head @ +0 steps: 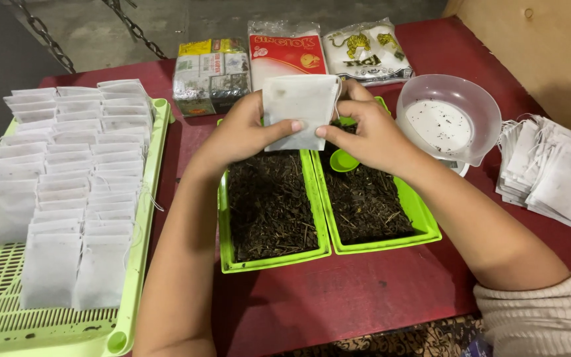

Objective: Filling individual tea bags with loose tea leaves using a spoon and organizing them in a tray.

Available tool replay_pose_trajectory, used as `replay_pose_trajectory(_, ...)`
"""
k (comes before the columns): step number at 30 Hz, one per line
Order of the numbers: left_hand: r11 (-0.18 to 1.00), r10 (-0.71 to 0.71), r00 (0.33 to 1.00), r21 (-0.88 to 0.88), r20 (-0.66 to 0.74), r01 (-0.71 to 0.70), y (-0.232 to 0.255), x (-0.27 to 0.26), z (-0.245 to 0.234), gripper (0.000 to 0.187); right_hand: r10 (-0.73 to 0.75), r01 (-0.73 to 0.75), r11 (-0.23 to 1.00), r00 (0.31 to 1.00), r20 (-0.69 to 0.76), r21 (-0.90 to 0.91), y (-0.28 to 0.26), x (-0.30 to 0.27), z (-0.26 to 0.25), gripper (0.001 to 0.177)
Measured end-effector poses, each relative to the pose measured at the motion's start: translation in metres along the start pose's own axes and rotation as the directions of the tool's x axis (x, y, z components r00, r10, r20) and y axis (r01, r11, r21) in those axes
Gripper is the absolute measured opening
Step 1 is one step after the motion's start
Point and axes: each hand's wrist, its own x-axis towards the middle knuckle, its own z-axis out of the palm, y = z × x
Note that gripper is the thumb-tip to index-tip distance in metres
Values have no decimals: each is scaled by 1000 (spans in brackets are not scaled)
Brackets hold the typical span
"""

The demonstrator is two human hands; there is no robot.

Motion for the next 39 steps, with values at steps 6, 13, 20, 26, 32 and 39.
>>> replay_pose_trajectory(6,999,4,1000,-51,21,-3,-5,1,6,42,-39,39,999,999,-16,-35,20,-7,-2,13)
replay_pose_trajectory(13,1000,19,1000,-23,1,-19,3,2,5,44,-1,1,1000,1000,-12,-2,19,-8,3,11)
replay_pose_trajectory(20,999,-2,999,-38,35,3,6,1,8,41,11,-3,990,998,60,-140,2,-5,2,16)
replay_pose_trajectory(26,998,-38,994,-39,99,42,-4,-5,6,57,23,1,967,996,90,-253,-11,-3,2,15)
replay_pose_trajectory(32,1000,-7,998,-15,64,8,-14,-4,3,57,-3,14,993,995,95,-116,6,-5,1,15)
replay_pose_trajectory(39,999,-28,996,43,87,25,5,-2,1,59,-17,20,996,999,35,-92,3,-4,1,18)
